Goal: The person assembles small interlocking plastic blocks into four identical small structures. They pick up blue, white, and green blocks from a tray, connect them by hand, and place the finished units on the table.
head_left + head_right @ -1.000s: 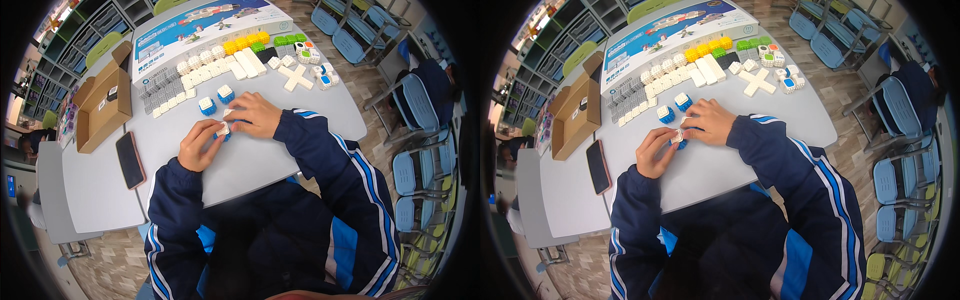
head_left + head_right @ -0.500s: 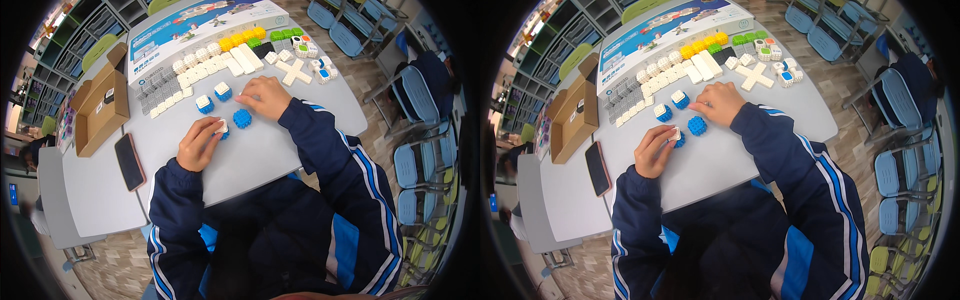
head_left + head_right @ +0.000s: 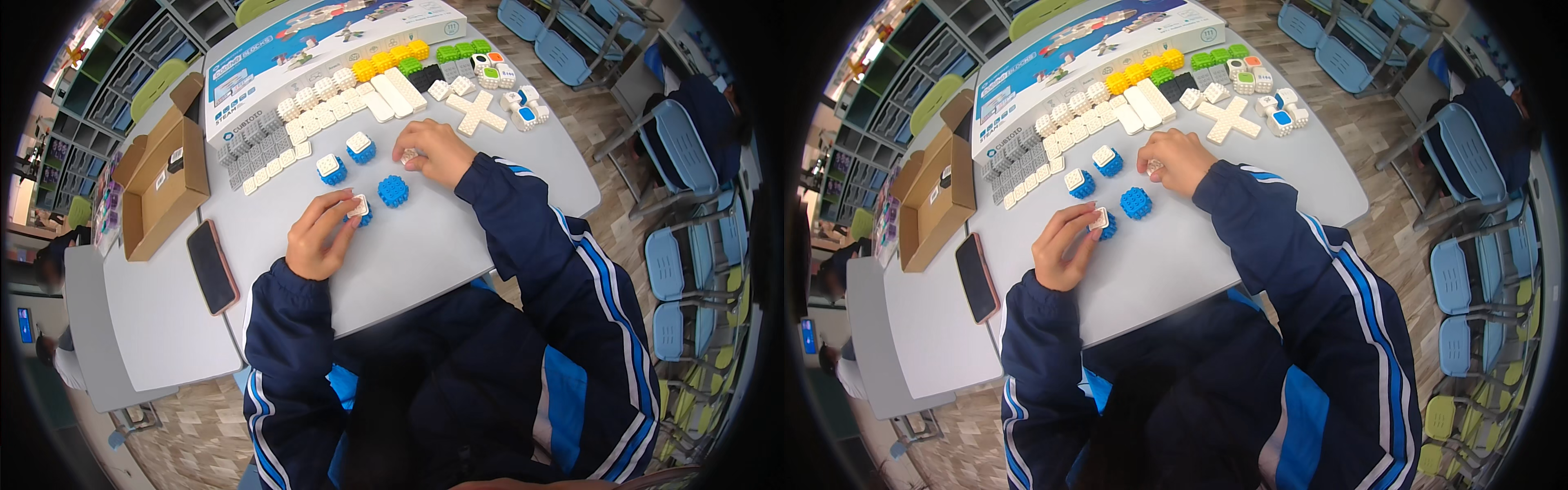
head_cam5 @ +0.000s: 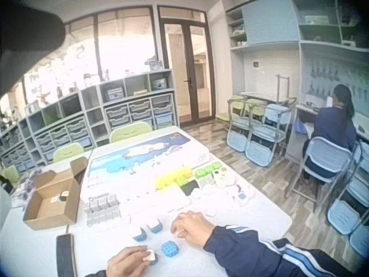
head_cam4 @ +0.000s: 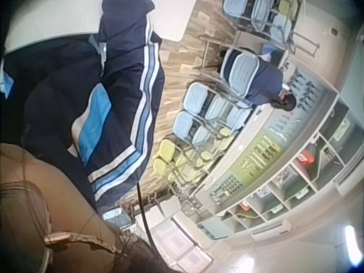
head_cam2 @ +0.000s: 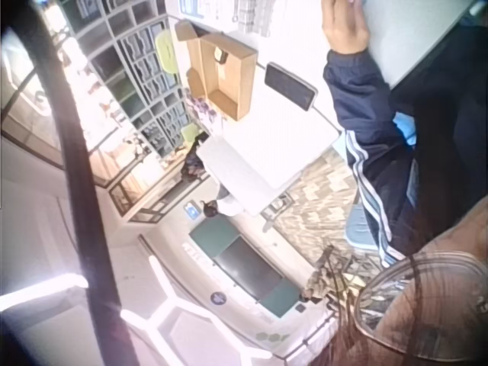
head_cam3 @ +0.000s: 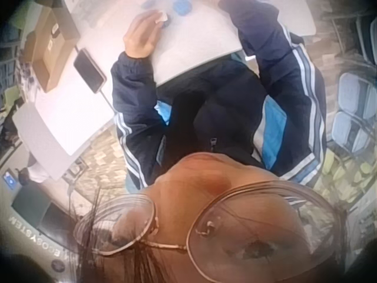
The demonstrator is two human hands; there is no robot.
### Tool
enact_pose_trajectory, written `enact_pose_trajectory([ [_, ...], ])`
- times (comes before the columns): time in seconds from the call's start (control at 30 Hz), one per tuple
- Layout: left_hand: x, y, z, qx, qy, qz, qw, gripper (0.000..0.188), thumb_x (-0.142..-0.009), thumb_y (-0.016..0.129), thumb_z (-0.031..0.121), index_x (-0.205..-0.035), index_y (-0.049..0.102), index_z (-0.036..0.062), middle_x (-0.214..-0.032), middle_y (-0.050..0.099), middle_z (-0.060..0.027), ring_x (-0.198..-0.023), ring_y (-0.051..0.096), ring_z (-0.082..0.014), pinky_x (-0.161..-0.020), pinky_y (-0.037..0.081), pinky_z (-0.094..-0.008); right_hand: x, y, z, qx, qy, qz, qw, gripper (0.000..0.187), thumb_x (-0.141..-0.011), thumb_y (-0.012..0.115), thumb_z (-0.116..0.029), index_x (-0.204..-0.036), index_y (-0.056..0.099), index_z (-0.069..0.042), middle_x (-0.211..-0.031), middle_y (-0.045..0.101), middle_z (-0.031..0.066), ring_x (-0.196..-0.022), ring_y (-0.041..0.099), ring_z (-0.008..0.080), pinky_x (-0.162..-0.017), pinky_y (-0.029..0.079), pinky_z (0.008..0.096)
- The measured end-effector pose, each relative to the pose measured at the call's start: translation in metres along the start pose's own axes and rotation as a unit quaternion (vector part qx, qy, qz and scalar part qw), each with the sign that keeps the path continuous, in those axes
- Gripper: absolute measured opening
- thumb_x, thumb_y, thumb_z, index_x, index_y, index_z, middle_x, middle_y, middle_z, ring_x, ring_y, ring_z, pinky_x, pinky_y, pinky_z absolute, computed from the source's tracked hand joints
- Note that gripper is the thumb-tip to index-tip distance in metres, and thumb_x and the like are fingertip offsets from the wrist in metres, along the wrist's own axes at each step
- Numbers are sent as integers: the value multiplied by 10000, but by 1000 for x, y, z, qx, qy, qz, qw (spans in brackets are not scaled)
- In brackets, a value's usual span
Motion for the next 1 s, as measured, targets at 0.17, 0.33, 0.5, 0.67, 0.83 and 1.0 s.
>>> enact_pose_trajectory([
  [0.17, 2, -2, -2, -3, -1, 9, 1000, 269, -803, 739, -64, -1067, 716, -20, -1088, 701, -161, -972, 706, -265, -859, 553, -320, -4, -7, -10, -129, -10, 37, 991, 279, -780, 782, -90, -1051, 719, -113, -1033, 707, 55, -985, 653, 237, -907, 490, 366],
  [0.33, 1, -4, -1, 10, -3, 8, 1000, 250, -802, 743, -57, -1047, 717, -17, -1087, 704, -160, -969, 708, -265, -853, 555, -321, -4, -22, -35, -258, -43, -18, 965, 351, -789, 797, -144, -1121, 708, -70, -1069, 717, 53, -996, 660, 183, -928, 484, 331],
  [0.5, -1, -7, 0, 7, -2, 15, 1000, 242, -799, 747, -51, -1036, 717, -14, -1084, 707, -158, -964, 710, -264, -847, 556, -321, 0, -16, -35, -268, -75, -49, 959, 332, -766, 815, -199, -1067, 717, -97, -1031, 716, 44, -986, 659, 180, -888, 482, 315],
  [0.67, 0, -6, -2, 7, -13, 13, 1000, 240, -794, 754, -50, -1028, 716, -13, -1076, 710, -153, -962, 710, -262, -846, 556, -320, 0, -17, -37, -255, -107, -65, 959, 319, -713, 838, -151, -1003, 727, -78, -1006, 709, 55, -988, 659, 205, -890, 502, 335],
  [0.83, 0, -6, 1, 13, -10, 6, 1000, 225, -804, 751, -40, -1023, 710, -14, -1065, 695, -140, -934, 705, -266, -823, 558, -313, -1, -16, -35, -227, -118, -82, 963, 324, -686, 844, -131, -985, 731, -78, -975, 701, 65, -973, 660, 221, -884, 508, 342],
  [1.0, -1, -5, -3, 33, -42, -21, 998, 241, -793, 757, -47, -1026, 715, -3, -1078, 702, -142, -972, 704, -256, -855, 557, -319, 0, -16, -36, -231, -126, -94, 960, 314, -698, 838, -131, -988, 730, -77, -964, 700, 65, -950, 661, 215, -873, 510, 340],
])
Point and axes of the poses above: each hand's wrist, its own x-axis away from the middle knuckle, its own y-axis out of the palm, z = x × y, the point moved 5 cm from there along -x, towards the middle knuckle
